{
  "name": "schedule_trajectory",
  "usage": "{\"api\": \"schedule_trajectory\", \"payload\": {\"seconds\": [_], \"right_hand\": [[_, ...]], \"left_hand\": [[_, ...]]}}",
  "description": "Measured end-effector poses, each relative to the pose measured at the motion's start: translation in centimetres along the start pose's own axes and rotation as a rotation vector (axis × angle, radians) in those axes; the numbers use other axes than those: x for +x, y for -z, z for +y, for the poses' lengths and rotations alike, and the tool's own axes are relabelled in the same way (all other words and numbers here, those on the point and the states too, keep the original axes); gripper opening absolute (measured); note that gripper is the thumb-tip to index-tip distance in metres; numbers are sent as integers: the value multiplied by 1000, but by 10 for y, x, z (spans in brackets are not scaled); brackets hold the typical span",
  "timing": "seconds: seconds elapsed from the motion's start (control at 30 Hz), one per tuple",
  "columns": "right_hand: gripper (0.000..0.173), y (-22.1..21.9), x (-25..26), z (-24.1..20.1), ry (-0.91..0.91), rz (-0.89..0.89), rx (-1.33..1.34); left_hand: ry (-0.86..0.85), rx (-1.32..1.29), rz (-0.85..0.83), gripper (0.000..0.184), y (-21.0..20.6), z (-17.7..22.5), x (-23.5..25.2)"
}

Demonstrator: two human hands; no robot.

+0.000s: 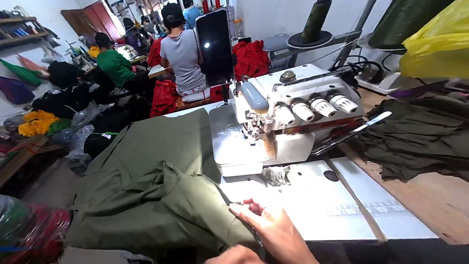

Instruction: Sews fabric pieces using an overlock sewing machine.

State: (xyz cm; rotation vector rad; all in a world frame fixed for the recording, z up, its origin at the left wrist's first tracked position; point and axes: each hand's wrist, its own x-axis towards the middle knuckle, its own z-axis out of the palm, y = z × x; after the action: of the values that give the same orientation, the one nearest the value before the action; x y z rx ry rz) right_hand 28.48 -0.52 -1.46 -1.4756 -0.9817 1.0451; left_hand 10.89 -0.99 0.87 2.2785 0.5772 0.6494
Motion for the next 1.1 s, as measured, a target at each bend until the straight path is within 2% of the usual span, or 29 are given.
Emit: {"api": "schedule_trajectory", "payload": {"seconds": [0.07,0.13,0.23,0.27,0.33,0.47,0.53,0.63,0.7,0.77,0.87,0.93,0.97,1.03,1.1], "right_hand": [[21,-4,-6,-8,43,94,41],[16,-9,-12,-21,128,161,-20],[18,-17,-14,-27,444,371,-334],[20,-19,-13,-26,548,464,-426],[22,-19,-8,-27,644,573,-503],[20,-25,2,-39,614,636,-393],[22,-25,1,-46,573,565,-281],[45,-16,-7,-48,472,342,-259],[35,-12,-10,-37,479,323,-360],[17,-9,-8,-29,558,435,-462],[19,9,2,-34,721,609,-518],[18,21,9,-35,784,685,-539],[18,25,11,-34,780,699,-538],[19,27,12,-28,681,660,-481],[14,27,8,-25,489,492,-313]], "left_hand": [[85,57,263,24,11,6,7],[177,270,469,35,10,2,21],[230,501,618,45,-3,-12,40],[207,524,625,43,-3,-13,43],[149,485,612,35,3,-13,48],[48,398,562,13,19,-21,57],[18,378,555,11,20,-26,59],[31,316,603,12,28,-23,63],[5,307,690,12,32,-20,66],[-47,366,754,12,33,-18,72],[-16,590,806,12,27,-19,70],[27,639,770,14,29,-25,62],[32,574,728,13,36,-24,59],[52,432,618,13,60,-11,65],[50,386,442,19,91,9,93]]}}
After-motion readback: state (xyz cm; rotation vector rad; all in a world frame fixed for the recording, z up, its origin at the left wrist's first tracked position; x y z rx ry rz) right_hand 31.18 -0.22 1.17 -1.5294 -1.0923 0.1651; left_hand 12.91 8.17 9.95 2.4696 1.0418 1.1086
